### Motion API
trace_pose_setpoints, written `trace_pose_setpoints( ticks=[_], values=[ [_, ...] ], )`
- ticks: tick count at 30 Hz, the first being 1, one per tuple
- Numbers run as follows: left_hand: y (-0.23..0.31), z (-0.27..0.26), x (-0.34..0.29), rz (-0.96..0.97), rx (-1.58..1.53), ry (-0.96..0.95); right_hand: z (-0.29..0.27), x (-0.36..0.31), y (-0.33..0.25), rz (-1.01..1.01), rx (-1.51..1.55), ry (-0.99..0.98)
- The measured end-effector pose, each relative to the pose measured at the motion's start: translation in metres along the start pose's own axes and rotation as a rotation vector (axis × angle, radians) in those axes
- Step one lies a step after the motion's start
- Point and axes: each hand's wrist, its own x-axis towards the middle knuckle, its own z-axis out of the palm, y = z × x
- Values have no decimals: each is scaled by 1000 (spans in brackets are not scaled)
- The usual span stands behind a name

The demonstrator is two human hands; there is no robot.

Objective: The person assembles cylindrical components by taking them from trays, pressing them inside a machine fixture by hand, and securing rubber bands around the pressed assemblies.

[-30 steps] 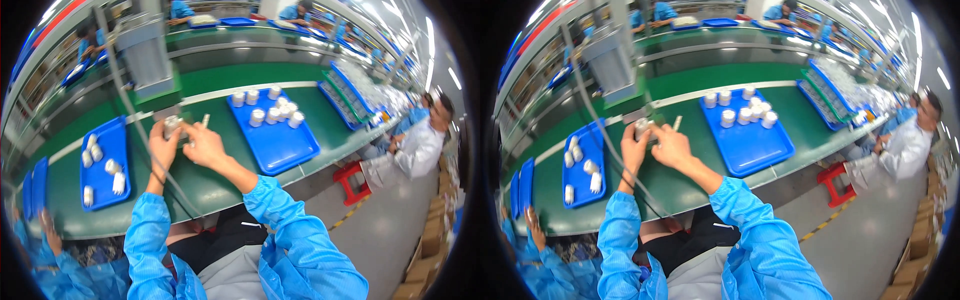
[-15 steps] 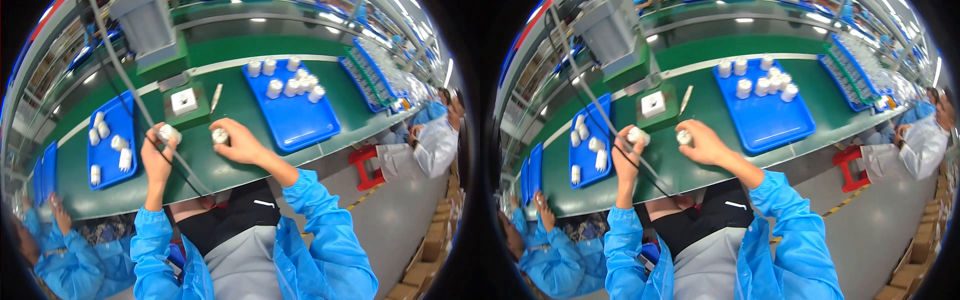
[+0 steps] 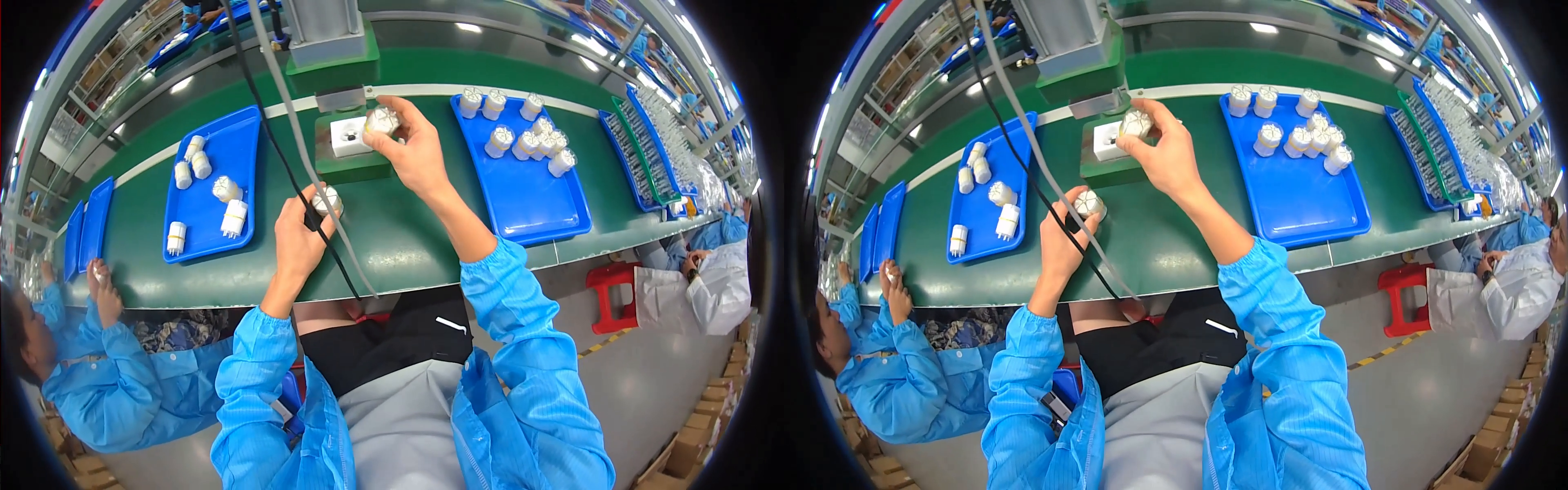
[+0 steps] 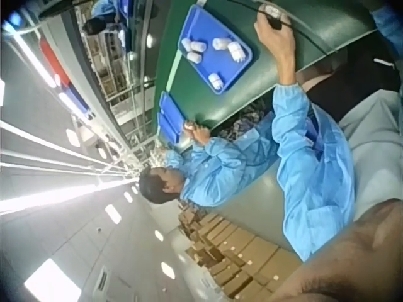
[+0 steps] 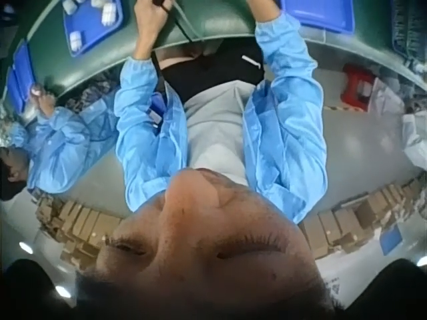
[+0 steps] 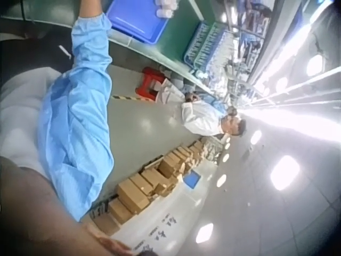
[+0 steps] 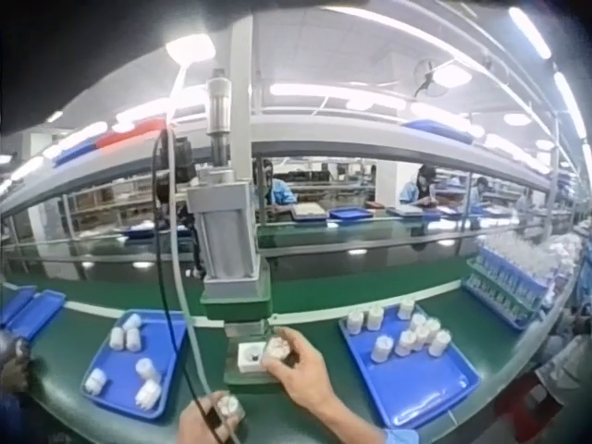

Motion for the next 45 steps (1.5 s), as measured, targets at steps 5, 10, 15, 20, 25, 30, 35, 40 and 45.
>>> trace_pose_setpoints(
  ticks=[5,10,15,20,25,30,35,40,45],
  values=[
    [-19,-42,9,119,-198,401,13,28,21,76,88,4],
    [-69,-118,18,-3,-171,587,14,38,7,79,-23,-130],
    [-96,-129,11,-70,353,590,9,55,14,94,-239,-298],
    [-71,-116,9,45,462,722,0,60,17,149,-144,-436],
    [-15,-85,26,250,289,672,2,54,37,129,-136,-420],
    [20,-37,57,314,-26,413,9,32,33,97,-165,-234],
    [14,20,96,245,-167,143,3,19,45,-34,-128,-81],
    [-6,46,107,248,-150,87,7,10,41,-102,-244,-24],
    [-8,47,107,203,-219,10,5,9,41,-127,-276,-30]
  ],
)
